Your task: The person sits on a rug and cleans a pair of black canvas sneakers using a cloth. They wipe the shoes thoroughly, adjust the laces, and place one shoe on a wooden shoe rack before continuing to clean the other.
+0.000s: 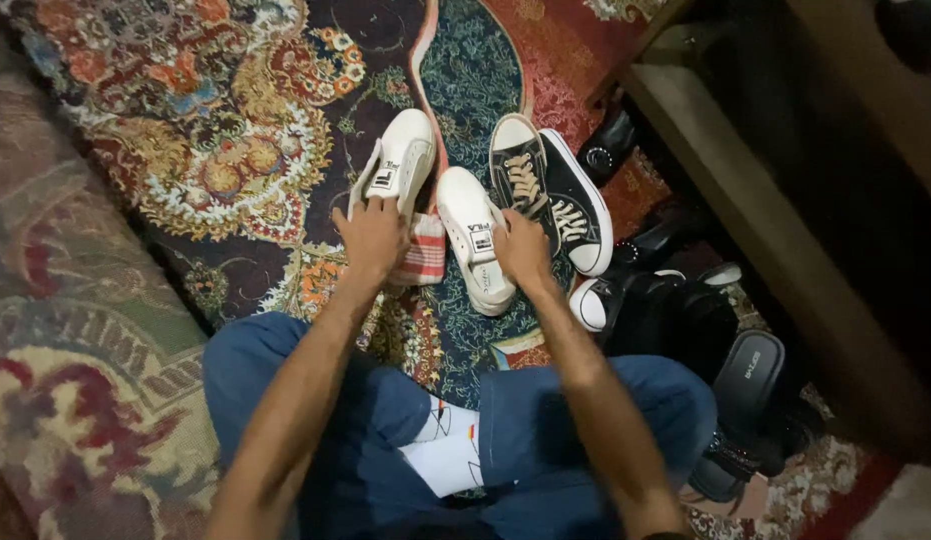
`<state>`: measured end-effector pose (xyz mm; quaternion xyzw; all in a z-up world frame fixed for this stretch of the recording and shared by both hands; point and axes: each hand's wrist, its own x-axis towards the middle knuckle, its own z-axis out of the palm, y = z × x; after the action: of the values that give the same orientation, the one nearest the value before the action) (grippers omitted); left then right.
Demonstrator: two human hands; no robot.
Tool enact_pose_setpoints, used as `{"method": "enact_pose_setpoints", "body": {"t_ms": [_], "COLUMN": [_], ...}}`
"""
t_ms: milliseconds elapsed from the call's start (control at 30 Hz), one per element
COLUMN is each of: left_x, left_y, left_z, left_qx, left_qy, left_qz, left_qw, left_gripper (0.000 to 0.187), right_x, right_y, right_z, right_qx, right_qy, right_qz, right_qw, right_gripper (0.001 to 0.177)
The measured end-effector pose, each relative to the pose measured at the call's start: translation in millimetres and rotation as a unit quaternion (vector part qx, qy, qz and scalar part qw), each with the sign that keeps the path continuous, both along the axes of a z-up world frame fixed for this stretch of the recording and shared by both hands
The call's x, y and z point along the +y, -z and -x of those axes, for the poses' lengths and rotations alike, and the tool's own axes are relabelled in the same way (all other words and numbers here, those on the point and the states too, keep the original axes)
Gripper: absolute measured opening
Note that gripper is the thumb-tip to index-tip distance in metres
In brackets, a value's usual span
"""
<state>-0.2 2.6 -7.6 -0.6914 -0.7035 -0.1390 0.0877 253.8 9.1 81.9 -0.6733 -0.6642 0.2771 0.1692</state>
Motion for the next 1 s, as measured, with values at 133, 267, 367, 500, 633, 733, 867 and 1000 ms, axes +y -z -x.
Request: {"method": "enact_pose_setpoints", "body": {"t_ms": [133, 267, 367, 500, 633, 733, 867, 1000], "left_x": [-12, -16, -32, -55, -55, -42, -25, -41], "left_y": [-44, -48, -73, -92, -84, -45, -5, -67], "left_z": [-18, -36, -46, -45, -42, -39, -34, -41], "left_qx": [0.041, 0.062, 0.095, 0.107, 0.127, 0.118, 0.091, 0.048], "left_qy": [0.003, 0.118, 0.196, 0.206, 0.186, 0.181, 0.204, 0.207], "left_qz": [-0.071, -0.126, -0.108, 0.032, 0.012, -0.045, -0.081, -0.127], "left_qw": [0.997, 0.983, 0.97, 0.972, 0.974, 0.975, 0.971, 0.969], "left_gripper": [0.044, 0.03, 0.024, 0.037, 0.037, 0.027, 0.014, 0.011], "right_x": [-9, 3, 9, 20, 28, 20, 11, 4], "right_y": [-27, -23, -8, 34, 59, 37, 22, 34], "right_z": [-16, -67, -111, -148, -151, -140, -129, -123], "right_qx": [0.04, -0.032, -0.11, -0.11, -0.111, -0.109, -0.063, -0.034], "right_qy": [-0.02, 0.046, 0.129, 0.172, 0.2, 0.213, 0.209, 0.187], "right_qz": [-0.019, -0.127, -0.122, 0.066, 0.083, 0.064, 0.031, -0.05], "right_qw": [0.999, 0.99, 0.978, 0.977, 0.97, 0.969, 0.975, 0.98], "right_gripper": [0.039, 0.035, 0.058, 0.065, 0.059, 0.055, 0.05, 0.048]}}
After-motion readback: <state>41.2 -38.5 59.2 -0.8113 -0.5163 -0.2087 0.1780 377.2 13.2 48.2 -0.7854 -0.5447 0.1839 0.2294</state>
